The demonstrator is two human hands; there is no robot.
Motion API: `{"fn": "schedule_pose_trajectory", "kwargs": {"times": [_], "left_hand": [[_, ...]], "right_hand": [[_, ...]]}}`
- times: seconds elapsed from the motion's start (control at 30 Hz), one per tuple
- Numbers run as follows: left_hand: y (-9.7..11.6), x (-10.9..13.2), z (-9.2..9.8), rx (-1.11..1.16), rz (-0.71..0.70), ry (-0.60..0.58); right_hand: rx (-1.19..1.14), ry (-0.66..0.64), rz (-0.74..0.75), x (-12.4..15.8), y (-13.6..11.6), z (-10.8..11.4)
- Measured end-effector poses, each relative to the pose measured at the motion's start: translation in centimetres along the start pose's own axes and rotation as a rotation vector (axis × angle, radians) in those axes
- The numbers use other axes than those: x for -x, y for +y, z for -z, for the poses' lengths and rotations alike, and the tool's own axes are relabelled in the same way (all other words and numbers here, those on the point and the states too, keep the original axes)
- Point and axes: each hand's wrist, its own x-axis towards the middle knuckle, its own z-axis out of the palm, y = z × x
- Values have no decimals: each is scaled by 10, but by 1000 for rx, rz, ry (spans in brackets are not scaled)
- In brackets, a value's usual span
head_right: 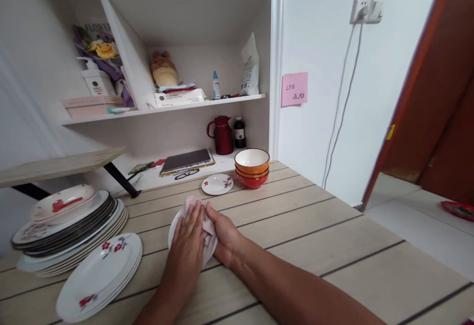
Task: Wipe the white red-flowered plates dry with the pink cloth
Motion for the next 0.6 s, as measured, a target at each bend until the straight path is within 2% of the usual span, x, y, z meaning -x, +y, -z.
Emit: {"fn": "schedule_pose_trajectory", "kwargs": {"times": [0.07,0.17,0.27,0.33,0.37,0.5,0.6], "left_hand": [[-6,-3,1,-95,72,20],[-11,5,-5,-168,127,52],[-6,20,-15,-164,63,37],[2,25,-18,-110,6,72],[5,25,-18,-58,-29,50],[9,13,-8,48,-112,-11],[3,3,1,-31,-9,-35]], "right_hand": [[-33,-5,37,-1,1,-1],[-61,-6,47,-1,1,-2],[-43,10,40,-1,-1,0],[-9,52,-1,-1,-3,4],[14,74,-32,-1,-4,5],[68,78,-93,-1,-5,6],[24,15,-26,0,-2,2]]}}
